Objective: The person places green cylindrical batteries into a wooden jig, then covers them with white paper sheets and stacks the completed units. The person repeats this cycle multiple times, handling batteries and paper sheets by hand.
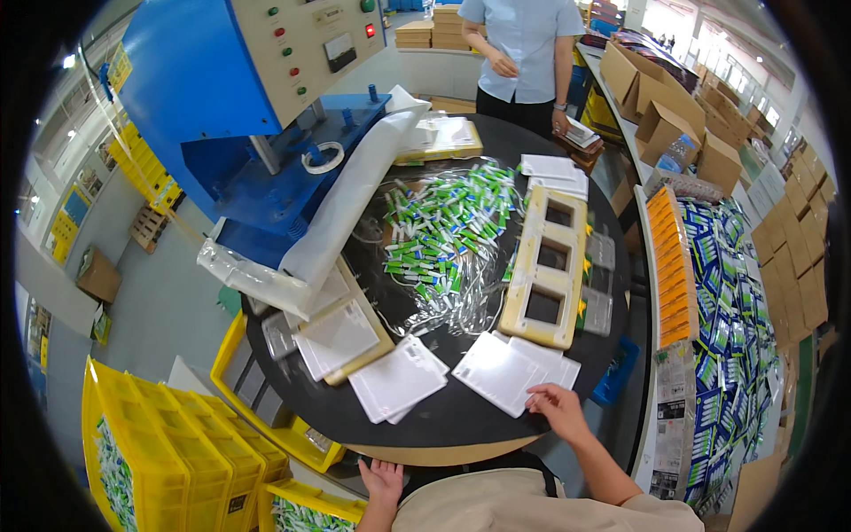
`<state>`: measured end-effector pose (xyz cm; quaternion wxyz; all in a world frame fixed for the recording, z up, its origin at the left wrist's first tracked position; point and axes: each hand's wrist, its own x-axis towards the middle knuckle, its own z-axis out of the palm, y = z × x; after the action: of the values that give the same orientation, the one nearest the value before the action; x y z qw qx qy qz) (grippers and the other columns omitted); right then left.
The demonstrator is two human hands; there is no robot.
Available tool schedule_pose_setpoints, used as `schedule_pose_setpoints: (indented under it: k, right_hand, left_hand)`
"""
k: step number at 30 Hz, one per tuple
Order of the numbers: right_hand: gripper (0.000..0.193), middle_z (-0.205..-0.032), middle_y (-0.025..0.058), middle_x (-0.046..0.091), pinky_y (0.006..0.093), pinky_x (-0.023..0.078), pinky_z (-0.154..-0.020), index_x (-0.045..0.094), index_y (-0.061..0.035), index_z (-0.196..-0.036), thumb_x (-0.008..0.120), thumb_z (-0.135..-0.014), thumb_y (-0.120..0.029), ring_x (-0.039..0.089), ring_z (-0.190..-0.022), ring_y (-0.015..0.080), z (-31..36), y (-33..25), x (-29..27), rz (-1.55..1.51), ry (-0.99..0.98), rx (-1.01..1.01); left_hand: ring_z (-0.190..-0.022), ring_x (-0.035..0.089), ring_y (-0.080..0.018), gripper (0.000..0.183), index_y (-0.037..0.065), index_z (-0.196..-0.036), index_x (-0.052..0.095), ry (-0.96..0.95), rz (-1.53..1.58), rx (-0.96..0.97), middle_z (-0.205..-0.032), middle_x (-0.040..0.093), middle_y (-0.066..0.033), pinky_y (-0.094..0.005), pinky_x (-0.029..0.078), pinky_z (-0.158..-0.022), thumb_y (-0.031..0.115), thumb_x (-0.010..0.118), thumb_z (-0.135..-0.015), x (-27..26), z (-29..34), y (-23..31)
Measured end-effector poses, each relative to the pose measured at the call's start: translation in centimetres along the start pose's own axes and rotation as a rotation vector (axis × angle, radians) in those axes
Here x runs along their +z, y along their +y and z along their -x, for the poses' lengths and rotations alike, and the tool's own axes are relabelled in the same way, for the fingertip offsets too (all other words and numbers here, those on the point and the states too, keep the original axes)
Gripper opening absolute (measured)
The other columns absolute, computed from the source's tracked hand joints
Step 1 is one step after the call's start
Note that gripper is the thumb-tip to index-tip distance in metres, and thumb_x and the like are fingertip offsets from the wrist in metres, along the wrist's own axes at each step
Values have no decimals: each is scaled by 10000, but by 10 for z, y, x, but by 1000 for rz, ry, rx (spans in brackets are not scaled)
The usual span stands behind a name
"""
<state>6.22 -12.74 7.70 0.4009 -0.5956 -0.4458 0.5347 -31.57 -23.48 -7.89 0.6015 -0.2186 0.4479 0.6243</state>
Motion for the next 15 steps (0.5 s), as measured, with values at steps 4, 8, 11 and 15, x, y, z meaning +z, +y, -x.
schedule_pose_setpoints:
  k: [4,8,11,15]
  right_hand:
    - [188,-927,95,740,264,553,-759,687,47,-1134,573,-1000,-20,663,-806,109,-14,-17,-14,21,54,-77]
    - [170,-910,90,731,267,552,-737,686,48,-1118,581,-1002,-18,670,-788,116,-10,-13,-23,32,189,-96]
    - [159,-904,97,733,258,545,-725,685,44,-1102,582,-996,-12,675,-768,116,-7,-6,-21,217,296,-95]
    - [209,-985,106,667,414,508,-788,680,-35,-1031,745,-846,-107,637,-917,304,-6,-1,-10,909,295,-499]
  left_hand:
    - [-1354,512,-300,634,63,-1436,490,-85,-32,163,-1470,541,-114,-464,386,-1170,569,400,-1065,22,-2,-2]
    - [-1324,540,-296,565,69,-1458,486,-107,-64,365,-1463,556,-109,-433,426,-1153,490,407,-1091,35,-41,31]
    - [-1295,559,-326,582,44,-1480,473,-42,-106,378,-1462,557,-131,-454,459,-1123,473,408,-1093,47,-91,119]
    - [-1310,552,-357,606,57,-1478,490,11,-277,327,-1471,556,-141,-491,447,-1125,507,373,-1090,65,-145,217]
